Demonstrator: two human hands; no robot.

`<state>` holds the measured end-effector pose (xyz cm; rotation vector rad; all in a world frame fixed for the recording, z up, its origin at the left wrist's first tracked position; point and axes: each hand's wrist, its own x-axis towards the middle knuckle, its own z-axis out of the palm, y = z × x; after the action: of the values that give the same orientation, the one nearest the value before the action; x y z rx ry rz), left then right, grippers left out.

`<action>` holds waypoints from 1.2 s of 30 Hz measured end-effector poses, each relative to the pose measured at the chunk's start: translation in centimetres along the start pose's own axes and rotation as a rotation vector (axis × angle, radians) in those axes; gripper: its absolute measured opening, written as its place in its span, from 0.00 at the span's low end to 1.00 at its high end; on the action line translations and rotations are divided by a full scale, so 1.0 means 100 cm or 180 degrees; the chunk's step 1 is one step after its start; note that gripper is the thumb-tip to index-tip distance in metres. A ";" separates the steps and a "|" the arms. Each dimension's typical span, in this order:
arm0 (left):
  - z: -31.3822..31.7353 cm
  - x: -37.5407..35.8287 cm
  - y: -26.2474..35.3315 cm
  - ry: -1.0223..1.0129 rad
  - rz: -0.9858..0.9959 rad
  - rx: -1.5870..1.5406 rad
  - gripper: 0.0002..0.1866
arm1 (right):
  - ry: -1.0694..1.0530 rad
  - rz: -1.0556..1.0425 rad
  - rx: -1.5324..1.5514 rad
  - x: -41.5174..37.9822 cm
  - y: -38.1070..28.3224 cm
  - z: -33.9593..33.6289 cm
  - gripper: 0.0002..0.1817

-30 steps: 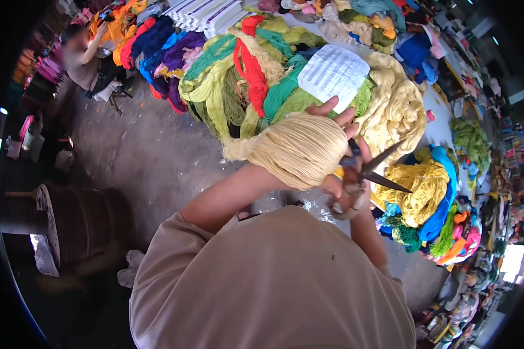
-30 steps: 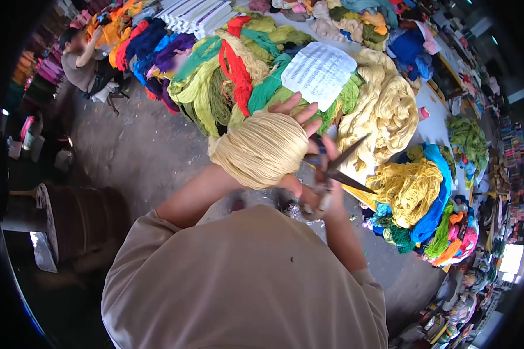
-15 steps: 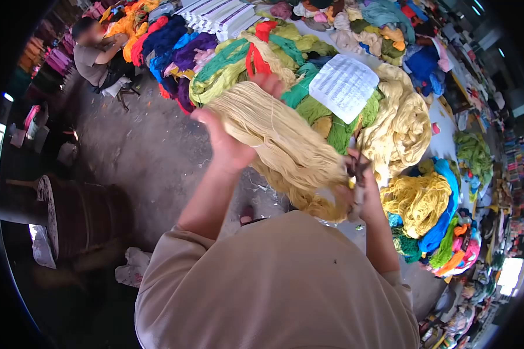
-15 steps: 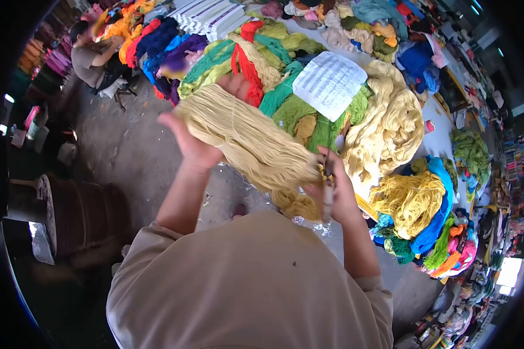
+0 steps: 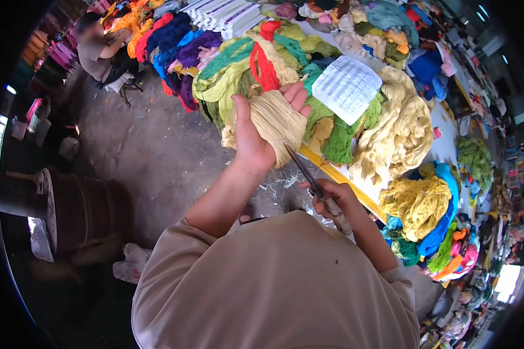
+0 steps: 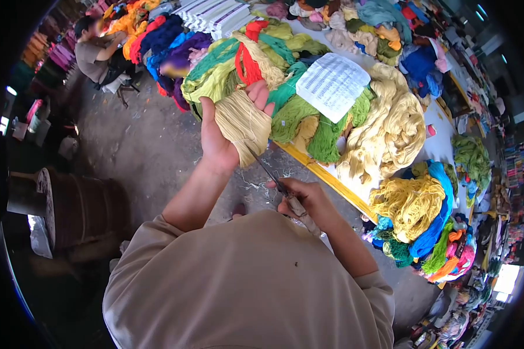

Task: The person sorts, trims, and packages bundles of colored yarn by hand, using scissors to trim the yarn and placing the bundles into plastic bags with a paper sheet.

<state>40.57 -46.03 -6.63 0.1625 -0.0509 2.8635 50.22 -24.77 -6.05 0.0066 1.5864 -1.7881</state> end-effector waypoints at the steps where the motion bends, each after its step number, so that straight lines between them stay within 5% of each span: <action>1: 0.001 -0.001 0.001 -0.0001 0.0012 0.0001 0.53 | -0.0010 0.0003 -0.0007 0.000 0.000 0.001 0.18; 13: 0.001 -0.013 -0.008 0.0291 -0.0125 0.0722 0.54 | 0.0080 -0.0250 -0.0460 0.010 -0.007 0.010 0.18; 16: -0.001 -0.011 -0.004 0.0365 0.0033 0.0634 0.54 | 0.0075 0.0283 0.0079 0.003 -0.005 0.001 0.18; 21: 0.001 -0.010 -0.004 0.0343 -0.0049 0.0440 0.54 | -0.0002 -0.0252 -0.0893 -0.006 0.008 -0.002 0.19; 36: -0.018 -0.016 -0.026 0.0256 -0.0448 0.0664 0.50 | 0.0179 -0.0713 -0.0787 0.007 0.005 0.006 0.15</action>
<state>42.65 -43.83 -8.60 0.0877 0.2650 2.7262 50.23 -25.58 -6.63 -0.2483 1.9022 -1.7565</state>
